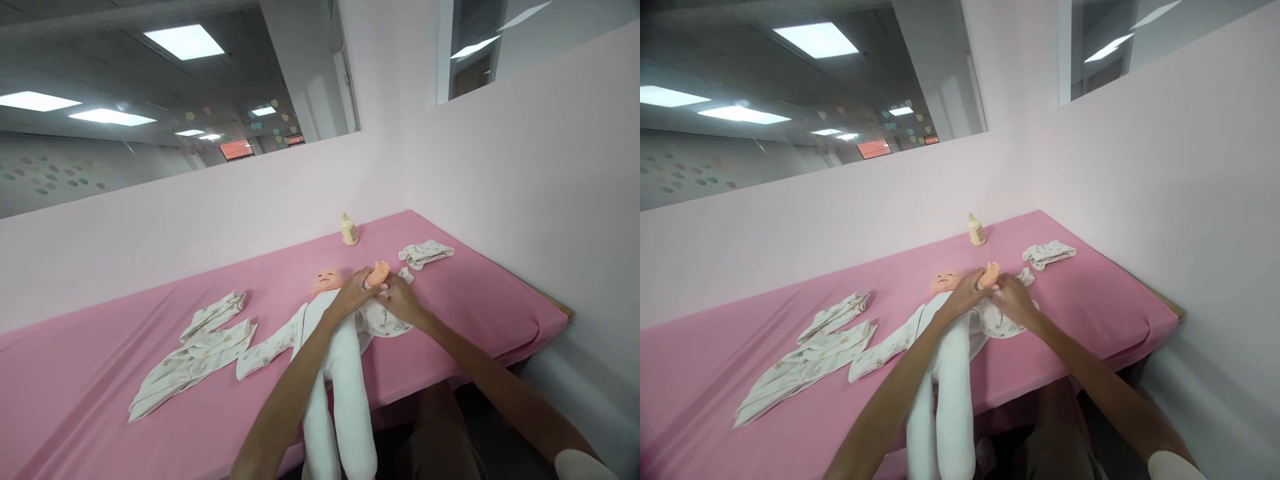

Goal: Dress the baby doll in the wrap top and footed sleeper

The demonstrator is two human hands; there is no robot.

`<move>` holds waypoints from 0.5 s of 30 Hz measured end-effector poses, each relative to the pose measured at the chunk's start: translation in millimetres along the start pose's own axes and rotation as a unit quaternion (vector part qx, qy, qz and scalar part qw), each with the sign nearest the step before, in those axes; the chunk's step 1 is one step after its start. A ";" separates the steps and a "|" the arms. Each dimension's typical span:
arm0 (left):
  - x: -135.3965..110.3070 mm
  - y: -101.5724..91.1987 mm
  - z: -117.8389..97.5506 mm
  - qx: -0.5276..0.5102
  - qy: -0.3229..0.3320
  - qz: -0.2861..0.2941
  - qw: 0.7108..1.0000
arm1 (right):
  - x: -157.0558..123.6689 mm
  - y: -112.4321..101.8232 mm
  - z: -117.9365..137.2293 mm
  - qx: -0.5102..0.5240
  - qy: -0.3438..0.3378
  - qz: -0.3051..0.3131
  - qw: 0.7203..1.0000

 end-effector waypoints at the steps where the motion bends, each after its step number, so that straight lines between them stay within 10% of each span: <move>1: 0.3 -0.5 -1.6 0.004 0.006 -0.002 1.000 | -10.4 7.1 23.7 -0.001 -0.053 0.031 0.998; 6: 1.9 -1.9 -6.3 0.012 0.011 -0.007 1.000 | -36.9 34.6 62.1 -0.030 -0.085 0.111 0.990; 15: 3.9 0.7 -2.6 -0.021 0.026 -0.018 0.999 | -7.8 37.8 -3.0 0.193 0.068 0.104 0.973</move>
Point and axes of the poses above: each hand's wrist, its own x-axis towards the middle knuckle, its own y-axis out of the palm, z = x × y, the point moved 10 cm from there along x, towards the middle knuckle, and after that the axes turned 13 degrees about -x, right-handed, at the moved point
